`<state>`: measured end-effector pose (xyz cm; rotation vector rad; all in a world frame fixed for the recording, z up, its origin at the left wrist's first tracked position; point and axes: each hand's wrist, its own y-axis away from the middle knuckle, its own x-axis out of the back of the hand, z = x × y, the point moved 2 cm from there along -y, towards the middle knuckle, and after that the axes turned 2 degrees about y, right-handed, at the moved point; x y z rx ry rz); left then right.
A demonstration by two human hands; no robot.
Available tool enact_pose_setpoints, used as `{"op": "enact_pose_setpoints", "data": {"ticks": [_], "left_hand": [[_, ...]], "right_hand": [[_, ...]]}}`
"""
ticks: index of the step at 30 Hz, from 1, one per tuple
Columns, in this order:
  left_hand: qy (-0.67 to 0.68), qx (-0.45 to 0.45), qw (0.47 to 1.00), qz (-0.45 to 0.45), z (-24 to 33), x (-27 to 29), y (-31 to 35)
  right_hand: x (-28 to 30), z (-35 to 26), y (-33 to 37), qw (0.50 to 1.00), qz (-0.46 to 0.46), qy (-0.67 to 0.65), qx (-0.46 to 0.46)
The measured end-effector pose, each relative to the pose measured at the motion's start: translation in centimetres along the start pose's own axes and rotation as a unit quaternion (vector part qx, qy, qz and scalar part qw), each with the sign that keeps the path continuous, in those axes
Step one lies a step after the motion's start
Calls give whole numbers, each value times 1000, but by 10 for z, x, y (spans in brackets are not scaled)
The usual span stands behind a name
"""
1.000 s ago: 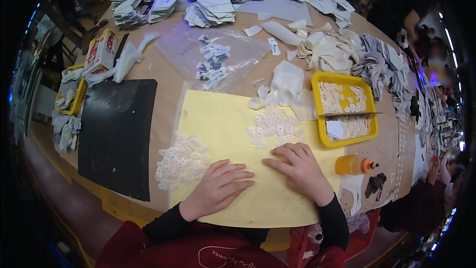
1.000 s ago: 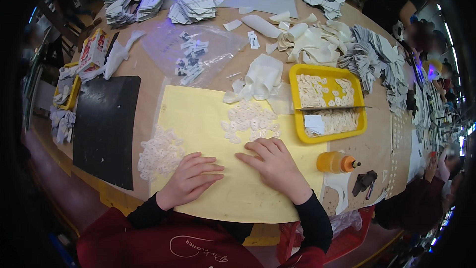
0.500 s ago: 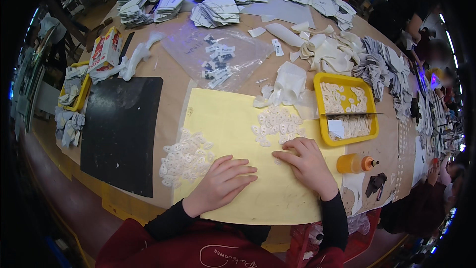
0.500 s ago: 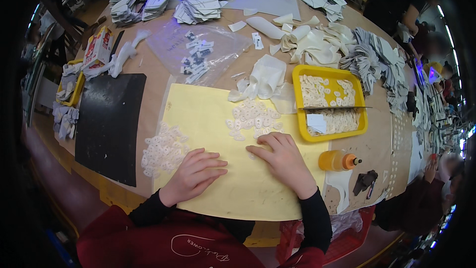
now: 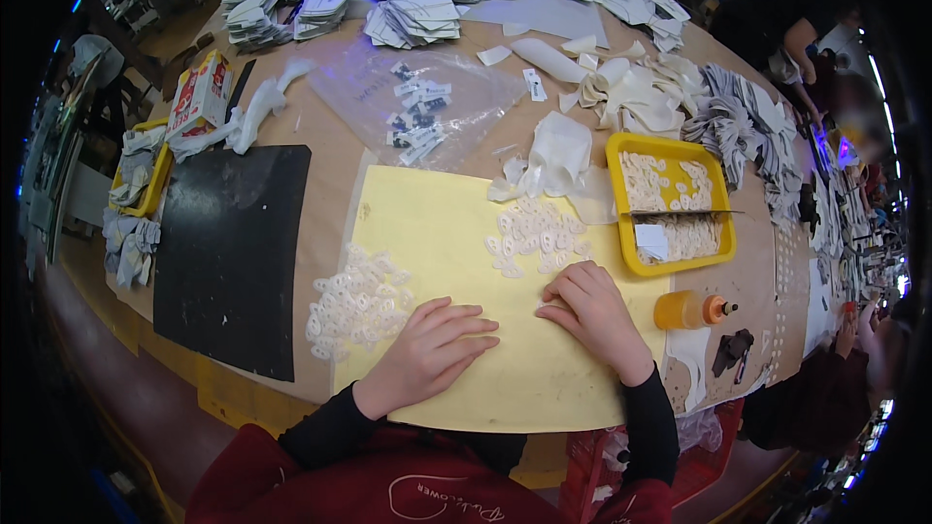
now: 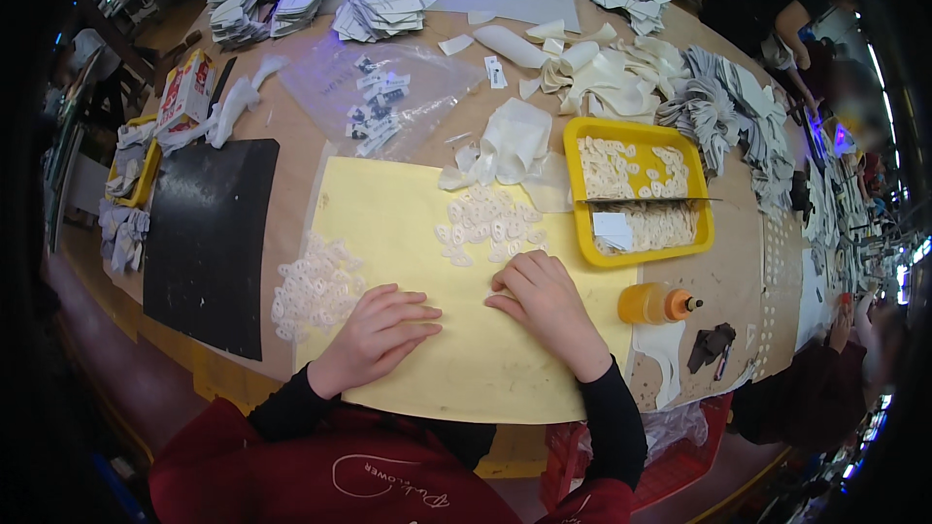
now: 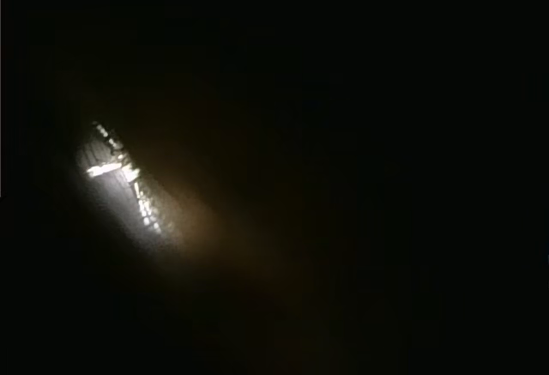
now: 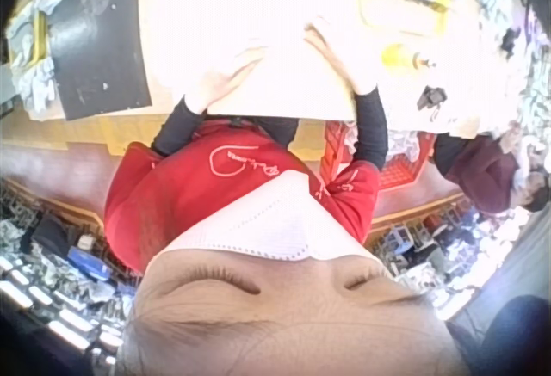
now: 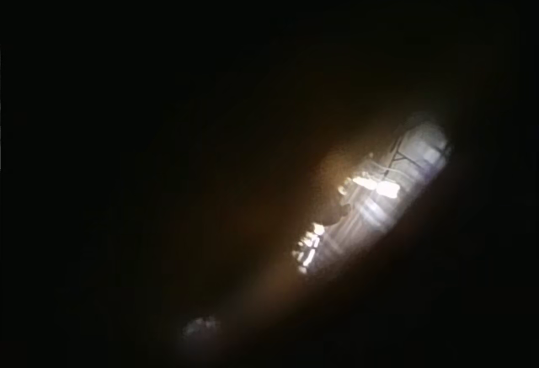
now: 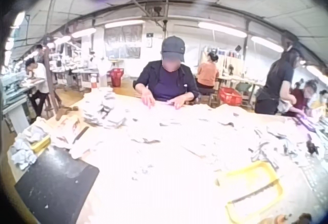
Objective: The person repeatedly picks up small white decorative pieces from a yellow cutting board and places them into a yellow tray. The hands work continuously, moving items one at a time across the board and into the tray.
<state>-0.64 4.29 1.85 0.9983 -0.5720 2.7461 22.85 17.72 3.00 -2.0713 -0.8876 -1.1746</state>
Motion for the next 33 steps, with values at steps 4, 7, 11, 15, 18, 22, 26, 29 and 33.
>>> {"op": "enact_pose_setpoints", "data": {"ticks": [4, 7, 11, 15, 18, 22, 26, 29, 33], "left_hand": [[0, -2, 1000, 0, -1, -3, 0], [-1, 0, 1000, 4, -1, -2, 0], [-5, 3, 1000, 13, -2, 0, 2], [-5, 5, 1000, 14, -2, -1, 1], [-6, 3, 1000, 10, -1, -1, 1], [-4, 1, 1000, -1, -1, -2, 0], [-13, 10, 999, -30, -3, -5, 2], [-27, 38, 997, -56, -2, -6, 2], [-50, 41, 994, -86, -2, -11, 2]], "right_hand": [[-7, -6, -4, 1000, 17, 21, -2], [-7, -5, -3, 1000, 6, 19, -18], [13, -7, -1, 998, -48, -48, -8], [15, 1, 5, 995, -54, -76, -26], [9, 0, 4, 993, -75, -90, -21], [-8, -11, 1, 997, -20, -78, 17], [-11, -13, 1, 996, 16, -71, 47], [-6, -8, 1, 999, 23, -40, 14], [-7, -20, -4, 999, 10, -8, 49]]}}
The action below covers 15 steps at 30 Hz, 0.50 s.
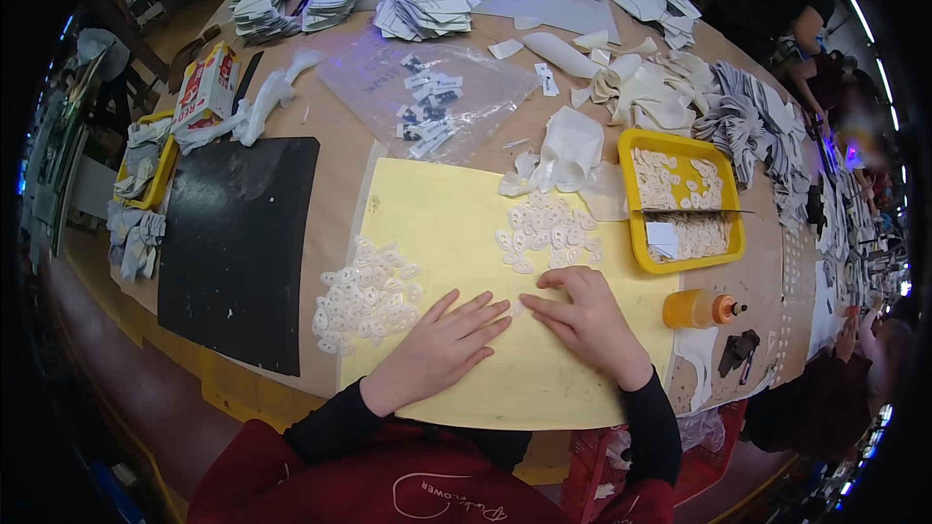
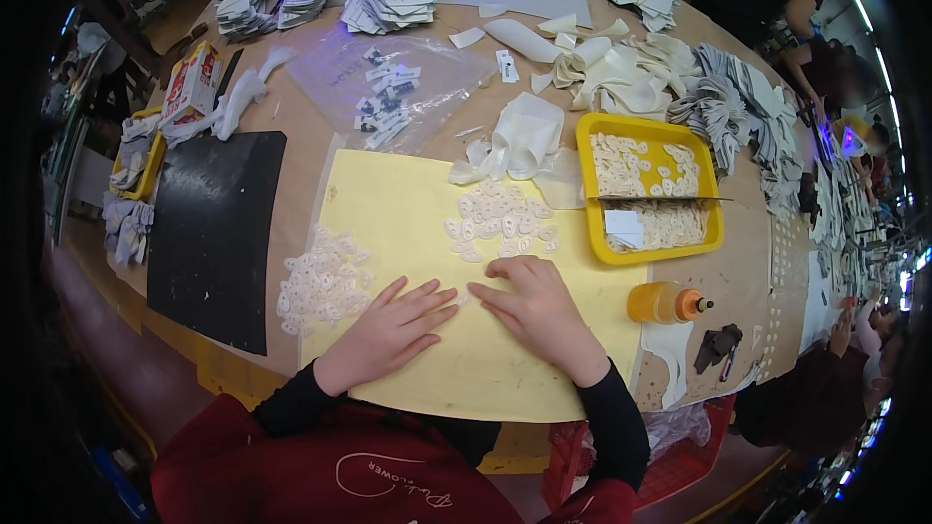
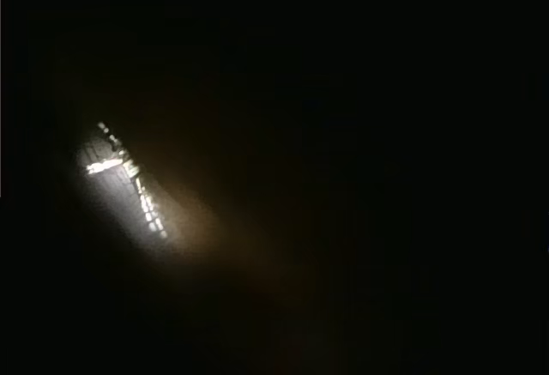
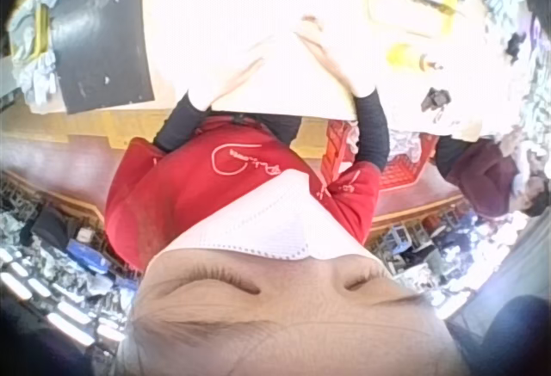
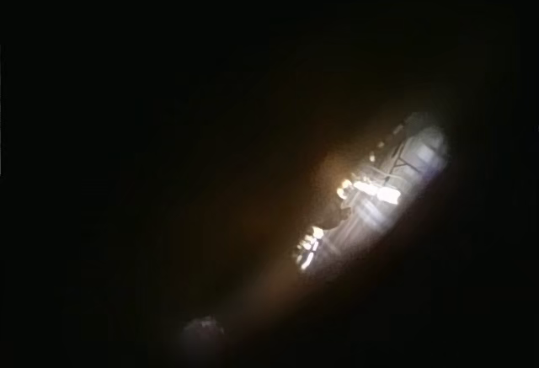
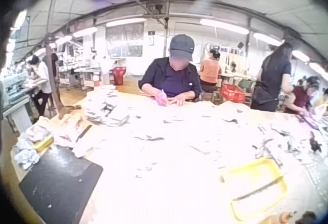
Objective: The person repeatedly picks up small white decorative pieces from a yellow cutting board and places them into a yellow tray. The hands work continuously, moving items one at a time across the board and into the tray.
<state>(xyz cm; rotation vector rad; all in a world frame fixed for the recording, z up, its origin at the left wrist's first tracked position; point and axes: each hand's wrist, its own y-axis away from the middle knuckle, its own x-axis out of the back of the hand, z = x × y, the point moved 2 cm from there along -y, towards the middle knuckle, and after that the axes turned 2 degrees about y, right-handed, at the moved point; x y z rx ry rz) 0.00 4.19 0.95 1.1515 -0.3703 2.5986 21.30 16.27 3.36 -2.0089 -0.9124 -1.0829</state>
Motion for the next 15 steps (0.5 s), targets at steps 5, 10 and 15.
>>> {"op": "enact_pose_setpoints", "data": {"ticks": [5, 10, 15], "left_hand": [[-7, -22, 999, -25, 1, 0, 0], [32, -9, 999, -20, -4, -7, 4], [20, -15, 999, -27, -1, -3, 3]], "right_hand": [[-2, -3, 3, 1000, -1, 12, 18], [6, -2, 4, 996, -47, -36, 61], [-4, -5, 2, 999, -24, -9, 44]]}}
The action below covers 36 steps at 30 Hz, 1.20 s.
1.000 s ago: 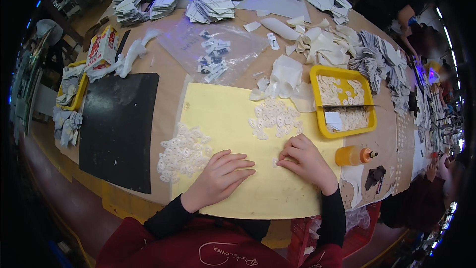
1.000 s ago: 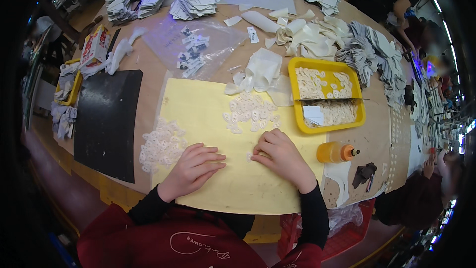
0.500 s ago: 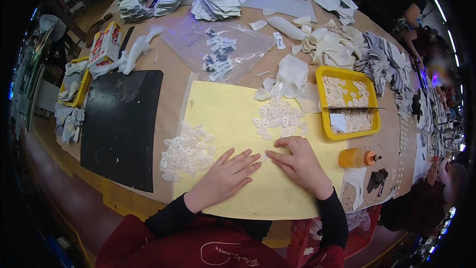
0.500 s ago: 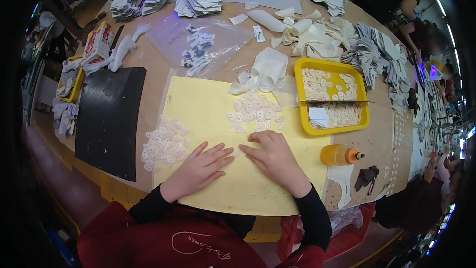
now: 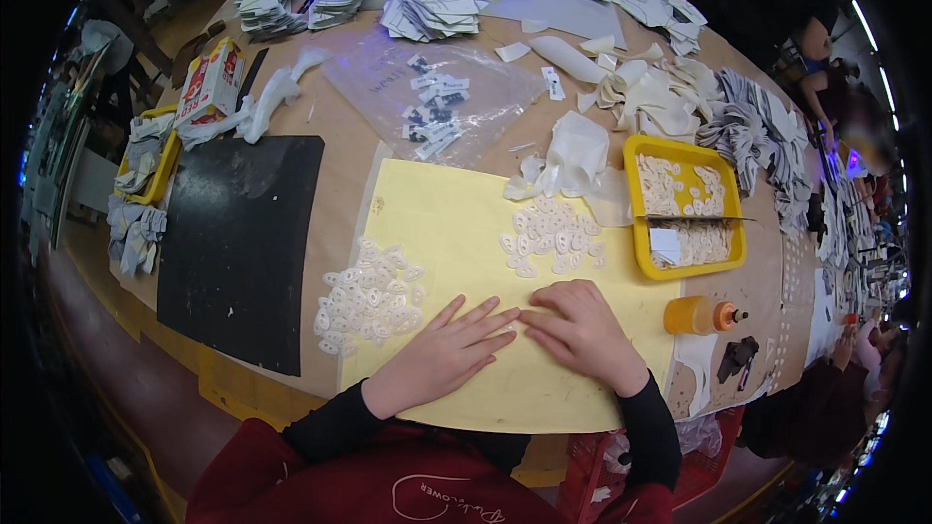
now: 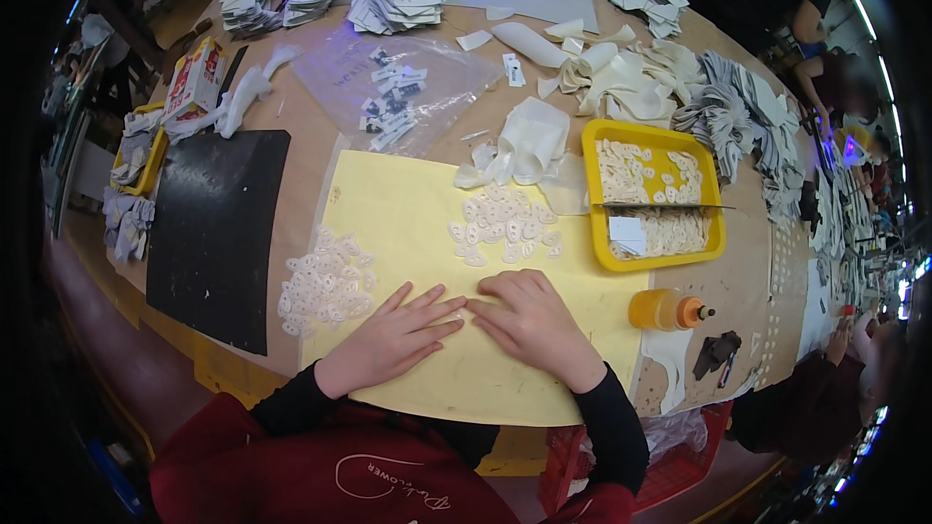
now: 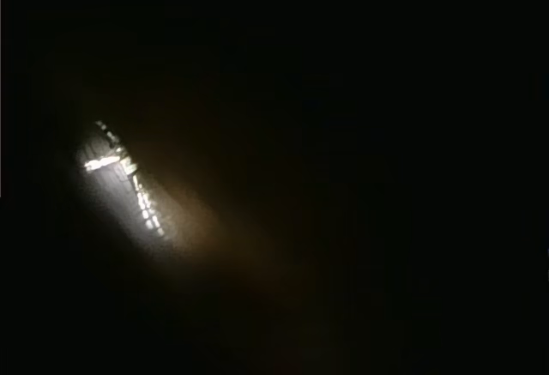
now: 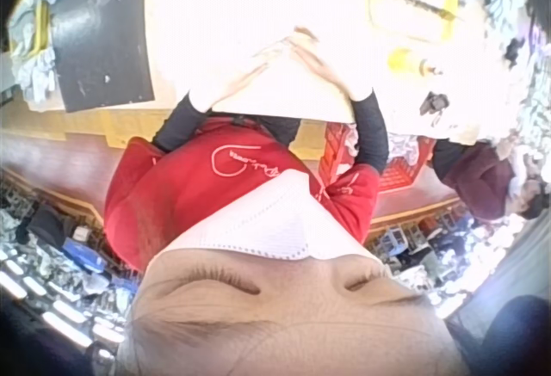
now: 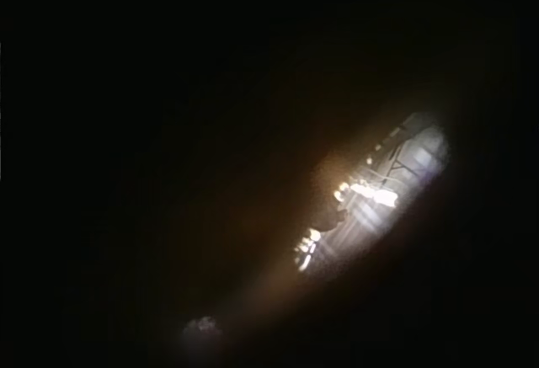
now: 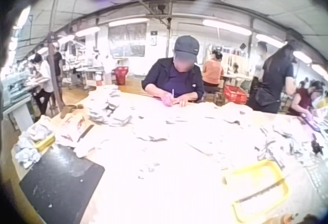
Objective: The person repeatedly picks up small white decorative pieces from a yellow cutting board and places them into a yellow tray. The hands work continuously, moving items one at a time across the board and into the tray.
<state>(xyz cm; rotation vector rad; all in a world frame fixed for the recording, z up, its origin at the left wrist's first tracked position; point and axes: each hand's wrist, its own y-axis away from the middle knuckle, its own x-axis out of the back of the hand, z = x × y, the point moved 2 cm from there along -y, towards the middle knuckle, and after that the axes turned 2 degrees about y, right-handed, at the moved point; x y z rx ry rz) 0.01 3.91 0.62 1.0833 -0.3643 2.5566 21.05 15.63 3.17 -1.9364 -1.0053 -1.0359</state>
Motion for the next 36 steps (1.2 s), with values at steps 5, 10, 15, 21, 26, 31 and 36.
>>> {"op": "enact_pose_setpoints", "data": {"ticks": [5, 10, 15, 21, 26, 31, 36], "left_hand": [[-27, 0, 1000, -13, 2, -1, -1], [-13, -3, 1000, 6, 0, -1, 1], [14, -11, 998, 61, 3, 9, -2], [19, -20, 993, 113, 3, 15, -3], [27, -23, 993, 116, 3, 15, -2], [32, -20, 992, 123, 2, 15, -2], [27, -16, 992, 123, 2, 15, -2]], "right_hand": [[-2, 6, -15, 993, 93, 36, -56], [-10, 5, -10, 995, 91, 37, -24], [-9, 3, -3, 998, 54, 18, -31], [-10, -12, -12, 997, 60, 22, -52], [-16, -4, -1, 995, 87, 16, -49], [-15, -9, 4, 931, 79, -244, -260], [-12, -5, -4, 974, 99, -143, -144]]}}
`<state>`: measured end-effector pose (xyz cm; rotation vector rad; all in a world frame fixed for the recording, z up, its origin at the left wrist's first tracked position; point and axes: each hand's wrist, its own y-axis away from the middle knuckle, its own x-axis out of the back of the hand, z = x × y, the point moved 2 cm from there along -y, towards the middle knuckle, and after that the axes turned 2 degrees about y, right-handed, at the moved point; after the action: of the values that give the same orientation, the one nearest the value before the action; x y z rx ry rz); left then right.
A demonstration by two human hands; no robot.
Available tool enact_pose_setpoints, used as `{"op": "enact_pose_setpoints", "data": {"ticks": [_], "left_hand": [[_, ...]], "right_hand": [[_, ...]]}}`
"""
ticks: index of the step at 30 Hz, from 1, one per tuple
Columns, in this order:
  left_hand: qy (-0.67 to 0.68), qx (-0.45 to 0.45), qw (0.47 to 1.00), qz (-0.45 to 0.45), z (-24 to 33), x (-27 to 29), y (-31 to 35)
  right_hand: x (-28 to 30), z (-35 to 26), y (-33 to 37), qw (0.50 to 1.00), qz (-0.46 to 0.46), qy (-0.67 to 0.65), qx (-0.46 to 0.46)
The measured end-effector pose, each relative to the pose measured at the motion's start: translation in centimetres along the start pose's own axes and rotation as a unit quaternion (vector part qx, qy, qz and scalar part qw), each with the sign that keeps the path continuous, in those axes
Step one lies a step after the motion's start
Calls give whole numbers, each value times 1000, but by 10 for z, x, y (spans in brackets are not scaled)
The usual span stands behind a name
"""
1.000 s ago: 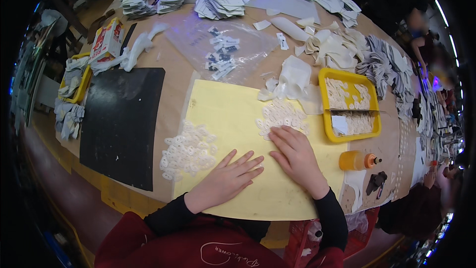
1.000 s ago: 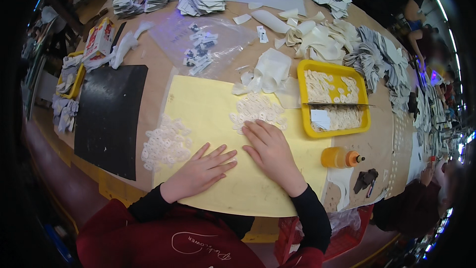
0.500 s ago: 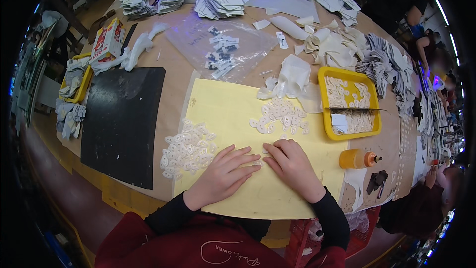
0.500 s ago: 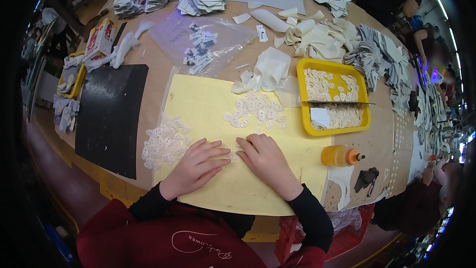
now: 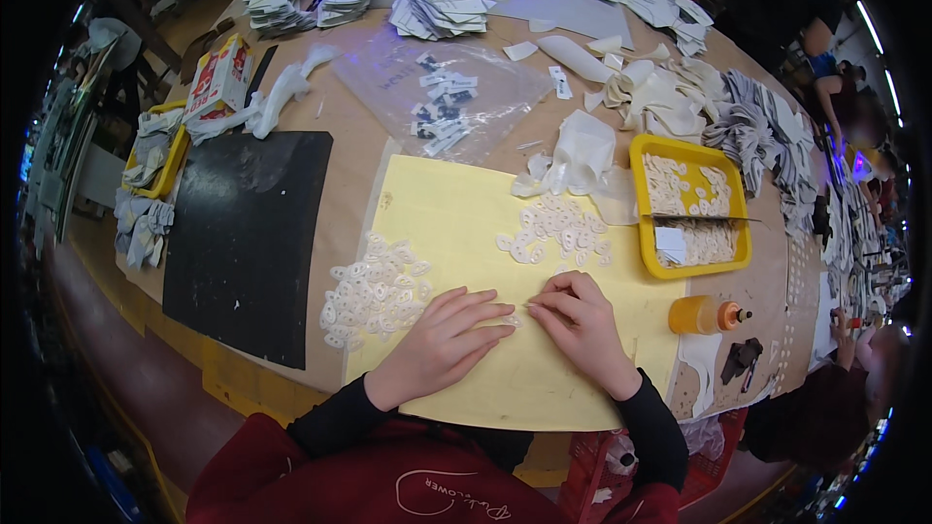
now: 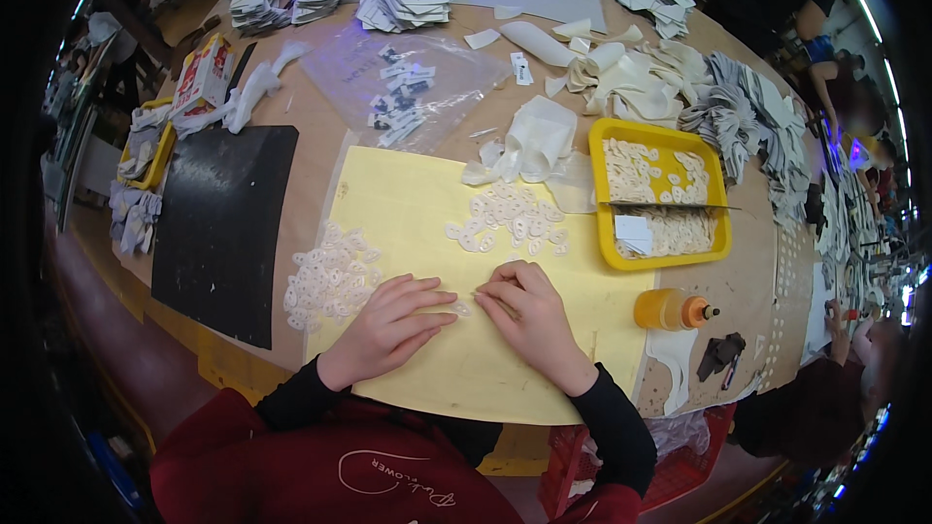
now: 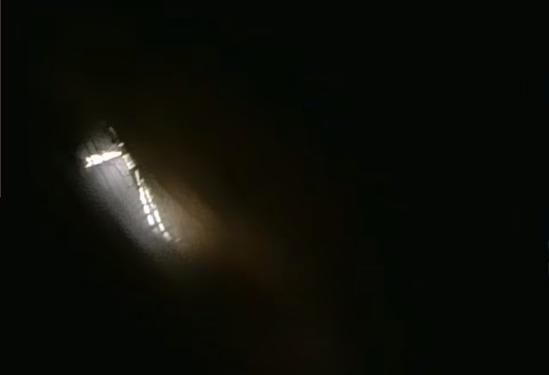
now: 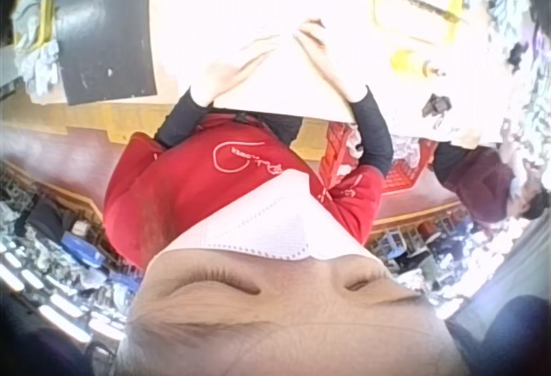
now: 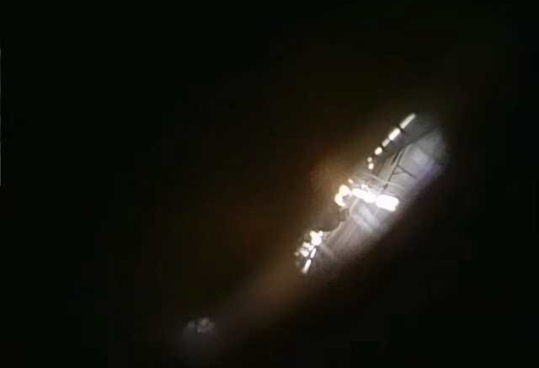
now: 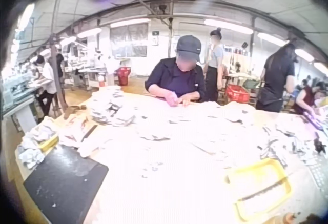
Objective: The person repeatedly picks up small white decorative pieces from a yellow cutting board and places them into a yellow tray. The hands work continuously, moving items one at a time across the board and into the tray.
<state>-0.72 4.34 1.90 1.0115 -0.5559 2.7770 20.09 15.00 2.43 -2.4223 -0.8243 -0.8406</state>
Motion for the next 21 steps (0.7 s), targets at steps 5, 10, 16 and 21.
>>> {"op": "enact_pose_setpoints", "data": {"ticks": [5, 10, 16, 21], "left_hand": [[-10, 4, 1000, 1, -1, 1, -2], [-18, 15, 1000, -12, -1, -1, -1], [-15, 23, 998, -56, -5, -7, 2], [-37, 31, 994, -102, -4, -14, 4]], "right_hand": [[0, 0, 0, 999, 9, 20, -32], [0, 7, 0, 997, 16, 71, -16], [-5, 2, 3, 995, -13, 98, 32], [0, -4, 0, 990, 45, 128, 48]]}}
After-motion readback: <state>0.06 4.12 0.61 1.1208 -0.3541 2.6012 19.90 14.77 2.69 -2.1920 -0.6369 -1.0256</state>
